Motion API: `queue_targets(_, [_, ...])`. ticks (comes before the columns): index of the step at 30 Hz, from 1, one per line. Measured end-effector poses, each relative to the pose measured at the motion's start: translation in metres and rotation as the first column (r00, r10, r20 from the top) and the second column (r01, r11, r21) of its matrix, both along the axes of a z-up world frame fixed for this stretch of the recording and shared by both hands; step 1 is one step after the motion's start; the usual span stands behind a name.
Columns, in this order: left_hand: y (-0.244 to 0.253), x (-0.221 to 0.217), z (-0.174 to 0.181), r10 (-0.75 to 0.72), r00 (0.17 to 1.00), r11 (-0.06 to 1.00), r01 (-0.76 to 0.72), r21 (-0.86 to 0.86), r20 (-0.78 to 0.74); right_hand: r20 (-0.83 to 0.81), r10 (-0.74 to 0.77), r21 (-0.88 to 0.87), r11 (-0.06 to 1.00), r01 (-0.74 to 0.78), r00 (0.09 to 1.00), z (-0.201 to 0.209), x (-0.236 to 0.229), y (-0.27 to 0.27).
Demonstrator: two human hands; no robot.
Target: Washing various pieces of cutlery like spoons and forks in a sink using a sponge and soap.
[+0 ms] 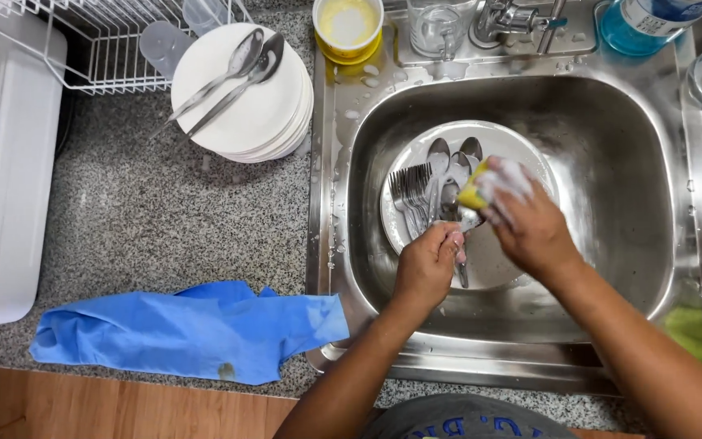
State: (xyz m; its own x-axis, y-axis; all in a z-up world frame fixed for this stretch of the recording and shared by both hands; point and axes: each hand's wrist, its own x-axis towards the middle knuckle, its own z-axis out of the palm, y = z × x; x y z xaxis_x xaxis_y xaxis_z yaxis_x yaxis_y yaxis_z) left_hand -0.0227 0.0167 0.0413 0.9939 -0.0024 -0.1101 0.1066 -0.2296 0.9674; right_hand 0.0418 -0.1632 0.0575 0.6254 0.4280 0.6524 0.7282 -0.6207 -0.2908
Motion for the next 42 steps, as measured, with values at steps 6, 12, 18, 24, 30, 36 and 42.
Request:
queue_targets(6, [0.004,0.000,0.019,0.023,1.000,0.999,-0.023,0.026,-0.008,-0.081,0.101,0.139,0.986,-0.089,0.992,-0.035,0.002,0.005])
queue_targets(12, [0.015,0.009,0.018,0.035,0.993,0.987,-0.052,-0.150,-0.112,-0.800,0.431,0.599,0.547,0.584,0.417,-0.025,-0.004,-0.017])
queue_targets(18, [0.008,0.017,0.007,0.004,0.932,0.786,-0.226,-0.575,-0.362,-0.525,0.022,0.375,0.904,0.207,0.851,-0.022,-0.011,0.000])
queue_targets(24, [0.002,0.012,-0.034,-0.107,0.879,0.649,-0.292,-0.703,-0.464,-0.045,0.003,-0.014,1.000,-0.003,0.999,-0.046,0.014,-0.002])
queue_targets(30, [-0.001,0.010,-0.041,-0.150,0.880,0.708,-0.222,-0.671,-0.450,0.005,0.092,-0.094,0.991,-0.091,0.996,-0.052,0.002,0.012])
queue_targets(36, [-0.009,0.012,-0.017,-0.119,0.882,0.711,-0.245,-0.659,-0.456,-0.001,-0.004,-0.059,0.998,0.004,1.000,-0.038,0.001,0.012])
queue_targets(42, [-0.008,0.013,-0.034,-0.097,0.891,0.741,-0.233,-0.630,-0.444,0.052,-0.086,-0.128,0.988,0.092,0.995,-0.020,0.018,-0.002])
